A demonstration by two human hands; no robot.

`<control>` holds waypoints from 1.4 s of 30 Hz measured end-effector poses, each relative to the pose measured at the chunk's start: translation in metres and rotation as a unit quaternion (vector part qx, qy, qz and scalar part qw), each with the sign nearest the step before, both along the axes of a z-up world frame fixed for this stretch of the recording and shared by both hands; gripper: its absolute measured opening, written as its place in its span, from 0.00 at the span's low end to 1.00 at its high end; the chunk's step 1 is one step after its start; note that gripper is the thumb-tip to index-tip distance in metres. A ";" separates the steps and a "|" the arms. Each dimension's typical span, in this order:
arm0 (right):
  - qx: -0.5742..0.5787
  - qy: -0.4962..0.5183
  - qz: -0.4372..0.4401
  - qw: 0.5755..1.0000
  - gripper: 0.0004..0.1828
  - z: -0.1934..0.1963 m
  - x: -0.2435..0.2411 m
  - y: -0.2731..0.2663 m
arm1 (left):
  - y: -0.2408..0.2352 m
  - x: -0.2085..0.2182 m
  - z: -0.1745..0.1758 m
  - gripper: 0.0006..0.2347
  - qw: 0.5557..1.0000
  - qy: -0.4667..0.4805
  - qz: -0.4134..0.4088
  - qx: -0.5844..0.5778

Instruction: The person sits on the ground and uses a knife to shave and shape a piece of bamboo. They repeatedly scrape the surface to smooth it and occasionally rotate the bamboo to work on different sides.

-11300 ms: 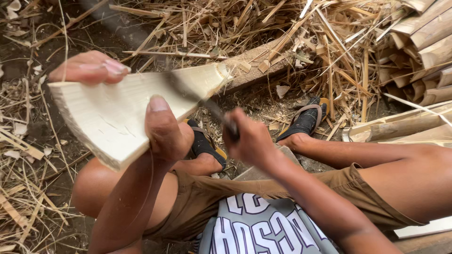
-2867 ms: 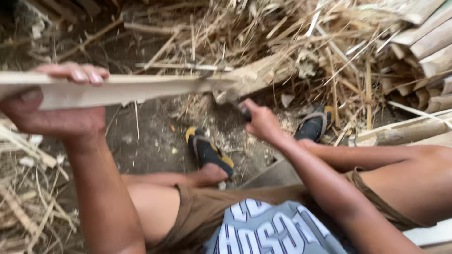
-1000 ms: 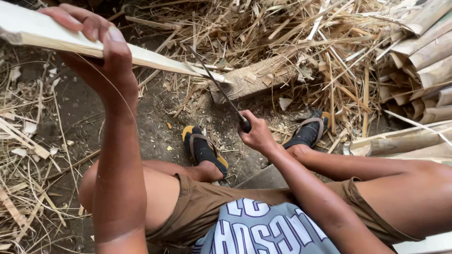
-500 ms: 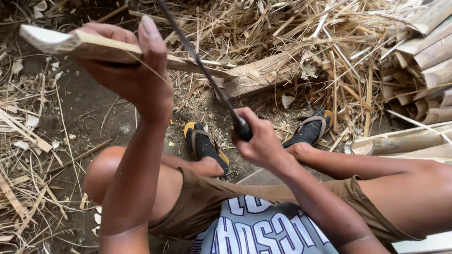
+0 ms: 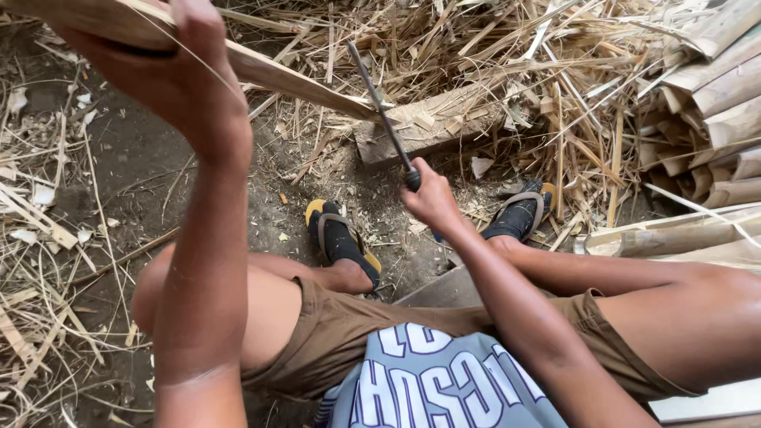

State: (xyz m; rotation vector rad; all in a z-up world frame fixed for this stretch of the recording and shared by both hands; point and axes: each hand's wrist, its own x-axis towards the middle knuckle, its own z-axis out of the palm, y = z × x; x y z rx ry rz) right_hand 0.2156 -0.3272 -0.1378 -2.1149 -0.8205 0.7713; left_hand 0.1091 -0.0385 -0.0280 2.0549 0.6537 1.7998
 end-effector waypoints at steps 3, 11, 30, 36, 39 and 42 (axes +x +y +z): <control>-0.036 0.022 0.002 0.999 0.10 -0.007 0.014 -0.001 | 0.019 0.007 -0.002 0.39 0.998 -0.032 -0.060 -0.012; -0.053 0.048 -0.027 0.997 0.15 -0.088 0.018 -0.002 | 0.047 0.018 -0.014 0.33 0.993 -0.051 -0.097 -0.038; 0.074 -0.045 -0.311 0.946 0.21 -0.182 0.033 -0.063 | -0.063 0.049 -0.067 0.25 0.895 0.202 -0.208 -0.338; 0.014 0.032 -0.108 0.994 0.21 -0.189 0.031 -0.061 | -0.086 0.069 -0.075 0.22 0.963 -0.013 -0.255 -0.092; 0.005 -0.003 -0.097 0.995 0.20 -0.181 0.014 -0.055 | -0.069 0.074 -0.080 0.21 0.841 -0.177 -0.334 -0.387; 0.022 0.012 -0.127 0.992 0.20 -0.154 0.008 -0.039 | -0.060 0.078 -0.098 0.09 0.879 -0.212 -0.270 -0.329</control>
